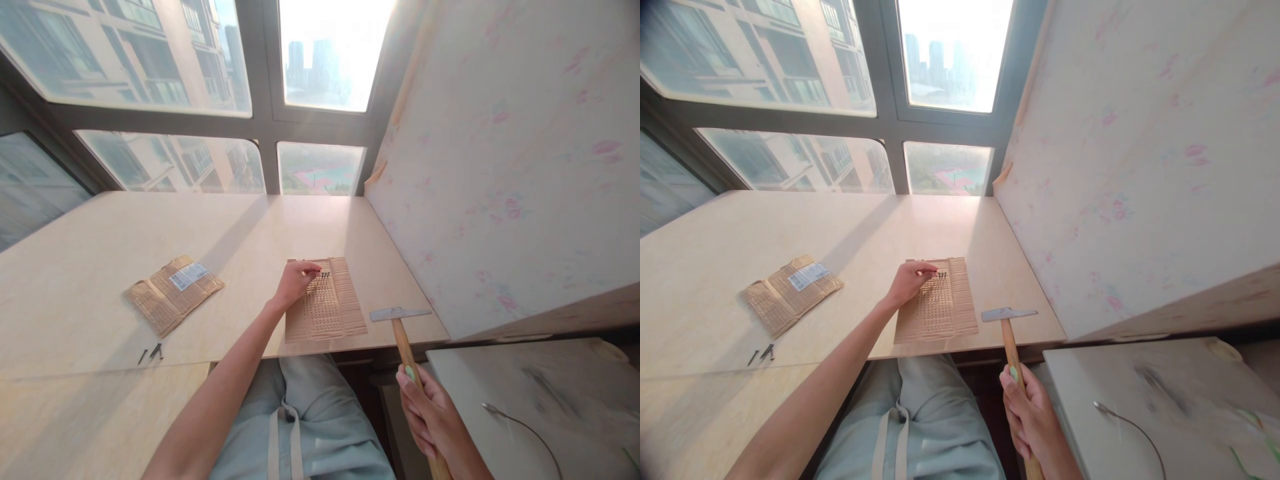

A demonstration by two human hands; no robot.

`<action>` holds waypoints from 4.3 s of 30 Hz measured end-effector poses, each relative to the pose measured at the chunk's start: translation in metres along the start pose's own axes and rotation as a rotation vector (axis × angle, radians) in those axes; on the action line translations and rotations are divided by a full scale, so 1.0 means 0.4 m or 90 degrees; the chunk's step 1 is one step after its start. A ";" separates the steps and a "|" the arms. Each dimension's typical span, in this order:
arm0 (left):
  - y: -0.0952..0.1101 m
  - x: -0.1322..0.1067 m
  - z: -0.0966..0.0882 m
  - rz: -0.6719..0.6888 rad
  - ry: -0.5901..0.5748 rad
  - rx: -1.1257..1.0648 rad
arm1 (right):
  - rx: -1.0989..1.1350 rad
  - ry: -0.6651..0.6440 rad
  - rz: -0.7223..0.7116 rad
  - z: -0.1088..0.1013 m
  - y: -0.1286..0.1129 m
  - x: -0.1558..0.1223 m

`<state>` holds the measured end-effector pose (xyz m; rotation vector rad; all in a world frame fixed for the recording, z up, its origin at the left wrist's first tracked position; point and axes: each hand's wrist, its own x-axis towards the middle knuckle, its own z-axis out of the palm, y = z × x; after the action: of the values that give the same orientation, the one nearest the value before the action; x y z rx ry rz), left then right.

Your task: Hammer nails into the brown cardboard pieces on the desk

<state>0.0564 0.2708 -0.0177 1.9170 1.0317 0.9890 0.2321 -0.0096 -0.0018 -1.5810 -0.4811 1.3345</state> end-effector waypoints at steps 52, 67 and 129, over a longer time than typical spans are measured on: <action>-0.007 -0.024 0.011 0.001 -0.004 0.034 | -0.677 -0.149 -0.348 0.153 -0.263 0.269; -0.014 -0.023 0.013 0.024 -0.024 0.027 | -0.731 -0.161 -0.376 0.154 -0.258 0.283; 0.008 -0.053 -0.031 0.031 0.006 0.095 | -0.461 -0.164 -0.248 0.109 -0.237 0.197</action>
<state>0.0385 0.2539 -0.0155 2.0692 1.0951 0.9736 0.2439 0.1134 0.0412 -1.7459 -1.4801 1.1153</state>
